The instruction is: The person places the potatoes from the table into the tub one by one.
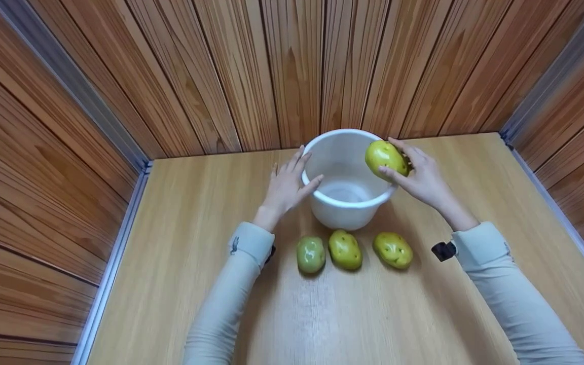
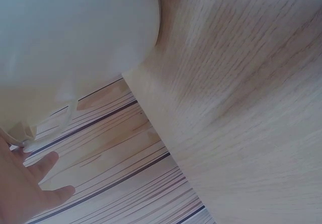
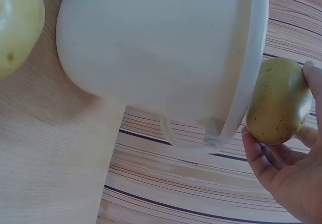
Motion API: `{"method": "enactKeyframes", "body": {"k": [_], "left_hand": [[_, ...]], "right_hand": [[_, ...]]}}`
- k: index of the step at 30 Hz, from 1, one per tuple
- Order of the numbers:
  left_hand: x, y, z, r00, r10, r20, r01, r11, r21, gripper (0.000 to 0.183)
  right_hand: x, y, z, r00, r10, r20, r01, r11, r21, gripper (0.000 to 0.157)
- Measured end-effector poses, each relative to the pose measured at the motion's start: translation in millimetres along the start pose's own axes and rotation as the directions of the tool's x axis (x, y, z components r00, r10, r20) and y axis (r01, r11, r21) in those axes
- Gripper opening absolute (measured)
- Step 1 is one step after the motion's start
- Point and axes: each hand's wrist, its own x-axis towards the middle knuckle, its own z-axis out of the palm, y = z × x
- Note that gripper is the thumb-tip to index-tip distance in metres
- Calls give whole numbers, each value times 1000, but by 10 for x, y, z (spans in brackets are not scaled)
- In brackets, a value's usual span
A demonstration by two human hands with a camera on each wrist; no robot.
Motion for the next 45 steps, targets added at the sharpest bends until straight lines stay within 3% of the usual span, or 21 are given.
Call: {"method": "enactKeyframes", "body": {"k": [12,25,29,35,45], "left_hand": [[-15,3,-6,1000,-7,11,7,1000,-9,78],[-2,4,5,1000,-10,10,10,1000,-18,77],[5,0,5,1000,-12,8,12,1000,-5,75],[8,8,6,1000,-19,11,20,1000,-15,75],[-8,25,6,1000,-21,18,21,1000,-21,79]], "right_hand": [[21,-20,25,1000,18,23,-18,1000,-3,69],[42,-14,84,999,-19,37,19,1000,7,68],[62,-5,89,998,-61,14,61,998,21,65],[60,-6,29,999,-52,-16,54,994,93,57],[-30,46,-26,998,-51,-21,52,996,68,50]]}}
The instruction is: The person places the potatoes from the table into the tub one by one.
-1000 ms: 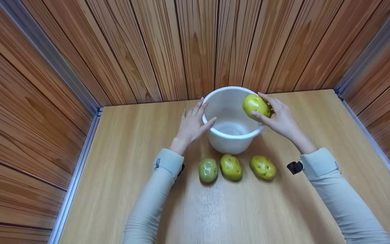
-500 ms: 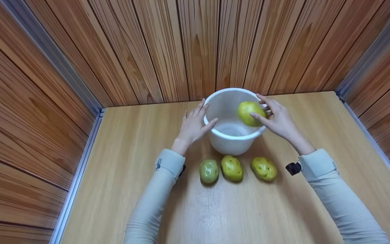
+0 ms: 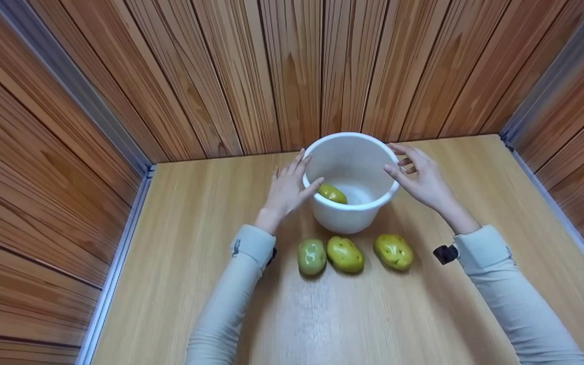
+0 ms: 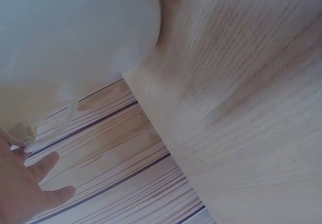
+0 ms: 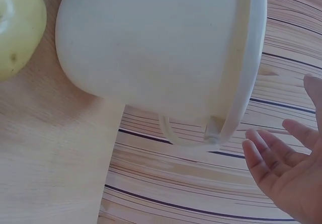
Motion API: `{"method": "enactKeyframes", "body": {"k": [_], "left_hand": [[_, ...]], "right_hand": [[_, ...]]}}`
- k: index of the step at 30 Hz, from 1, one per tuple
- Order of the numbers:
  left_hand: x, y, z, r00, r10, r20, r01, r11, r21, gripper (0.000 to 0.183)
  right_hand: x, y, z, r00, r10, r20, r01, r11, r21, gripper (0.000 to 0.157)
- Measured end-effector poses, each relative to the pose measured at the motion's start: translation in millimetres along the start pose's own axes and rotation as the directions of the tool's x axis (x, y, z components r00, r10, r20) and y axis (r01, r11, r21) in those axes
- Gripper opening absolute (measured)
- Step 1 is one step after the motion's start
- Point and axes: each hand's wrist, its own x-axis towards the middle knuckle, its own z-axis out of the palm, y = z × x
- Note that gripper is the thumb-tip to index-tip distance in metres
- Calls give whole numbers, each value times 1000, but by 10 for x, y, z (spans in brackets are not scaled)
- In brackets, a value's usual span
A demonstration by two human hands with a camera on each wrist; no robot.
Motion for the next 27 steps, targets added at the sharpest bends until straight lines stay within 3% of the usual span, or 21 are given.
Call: {"method": "enactKeyframes", "body": {"k": [27], "left_hand": [[-12,0,-11,1000,6,-1,-6,1000,0,74]], "right_hand": [[-89,55,-102,999,44,-8,-44,997,-60,53]]}}
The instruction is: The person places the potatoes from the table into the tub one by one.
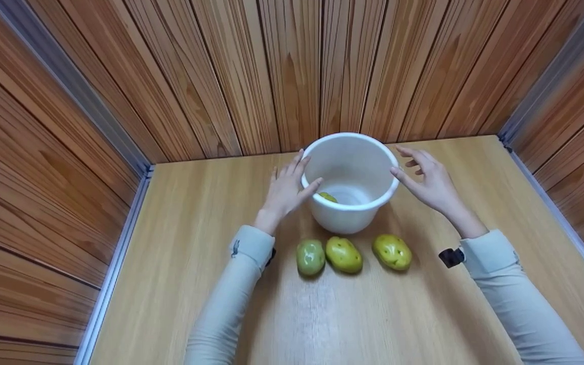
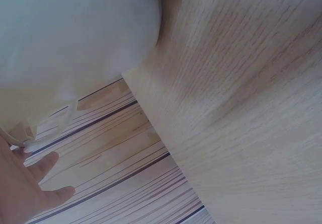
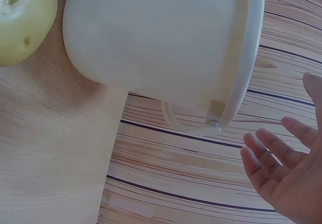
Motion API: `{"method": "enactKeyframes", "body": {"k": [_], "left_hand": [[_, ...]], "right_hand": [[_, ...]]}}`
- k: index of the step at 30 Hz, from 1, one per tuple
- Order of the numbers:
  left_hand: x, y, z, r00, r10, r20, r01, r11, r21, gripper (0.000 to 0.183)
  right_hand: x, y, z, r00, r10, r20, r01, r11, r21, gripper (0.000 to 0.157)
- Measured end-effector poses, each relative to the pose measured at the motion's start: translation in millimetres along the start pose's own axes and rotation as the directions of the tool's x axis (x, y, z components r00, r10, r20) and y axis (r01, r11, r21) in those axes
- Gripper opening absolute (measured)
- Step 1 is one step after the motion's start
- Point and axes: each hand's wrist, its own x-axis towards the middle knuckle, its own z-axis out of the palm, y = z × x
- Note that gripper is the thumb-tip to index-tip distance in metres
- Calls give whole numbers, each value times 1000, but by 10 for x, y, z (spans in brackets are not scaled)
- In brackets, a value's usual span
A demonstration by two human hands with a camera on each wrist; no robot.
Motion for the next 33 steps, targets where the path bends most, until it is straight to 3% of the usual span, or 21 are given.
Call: {"method": "enactKeyframes", "body": {"k": [33], "left_hand": [[8,-2,24,1000,-5,-6,5,999,-45,71]], "right_hand": [[-184,147,-84,1000,21,1,-21,999,-27,54]]}}
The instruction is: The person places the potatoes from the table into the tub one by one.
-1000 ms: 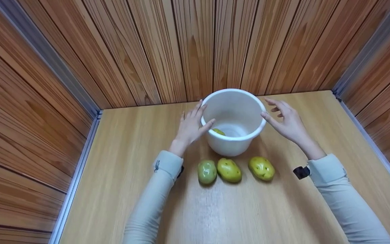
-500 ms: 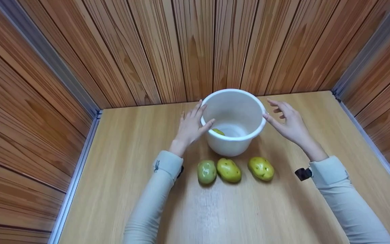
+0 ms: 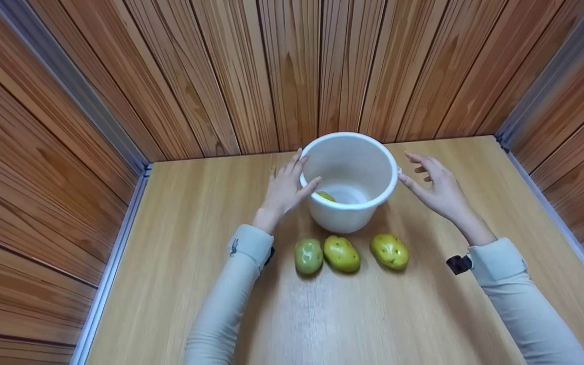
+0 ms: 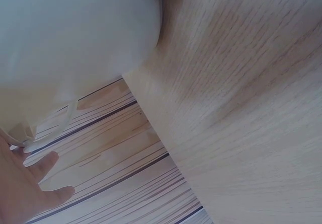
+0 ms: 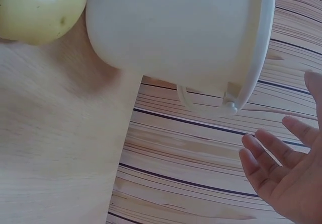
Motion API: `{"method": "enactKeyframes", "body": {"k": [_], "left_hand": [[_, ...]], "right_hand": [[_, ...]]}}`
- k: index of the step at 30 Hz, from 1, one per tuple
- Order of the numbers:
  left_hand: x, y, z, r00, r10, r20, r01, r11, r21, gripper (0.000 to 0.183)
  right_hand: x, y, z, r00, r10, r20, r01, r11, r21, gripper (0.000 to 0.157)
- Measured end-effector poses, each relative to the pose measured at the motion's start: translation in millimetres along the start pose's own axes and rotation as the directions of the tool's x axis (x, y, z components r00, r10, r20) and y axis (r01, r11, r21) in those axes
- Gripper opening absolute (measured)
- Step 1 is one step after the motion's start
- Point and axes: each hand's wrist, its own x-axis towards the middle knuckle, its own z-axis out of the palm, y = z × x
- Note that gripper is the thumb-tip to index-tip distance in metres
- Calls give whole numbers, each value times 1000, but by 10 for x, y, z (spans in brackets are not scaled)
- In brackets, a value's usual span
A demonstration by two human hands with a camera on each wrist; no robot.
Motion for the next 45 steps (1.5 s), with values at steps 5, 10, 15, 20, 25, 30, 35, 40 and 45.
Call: {"method": "enactKeyframes", "body": {"k": [5,10,15,20,25,30,35,40,45], "left_hand": [[-5,-4,-6,1000,8,0,-8,1000,6,72],[3,-8,-2,1000,12,-2,-12,1000,26,73],[13,-12,0,1000,19,-10,-19,998,52,75],[9,-12,3,1000,14,-11,-14,999,50,78],[3,-8,0,1000,12,-15,-12,999,43,78],[-3,-1,-6,1000,17,-13,-17,999,38,76],[-7,6,-3,1000,14,-15,-13,999,42,75],[-6,3,3,999,20,-28,-19,999,41,74],[-2,6,8,999,17,-29,-16,999,39,76]], "right_hand": [[-28,35,-10,1000,0,-1,0,1000,-6,55],[-62,47,-17,1000,2,-4,-2,1000,-6,54],[-93,62,-9,1000,7,2,-7,1000,-7,55],[-117,95,11,999,31,20,-31,1000,1,56],[-135,124,35,998,54,32,-54,999,3,57],[-166,141,58,999,48,26,-48,999,13,57],[-208,172,91,999,34,23,-34,999,12,56],[-260,195,125,999,34,23,-35,999,21,55],[-284,197,133,999,39,32,-40,999,18,55]]}}
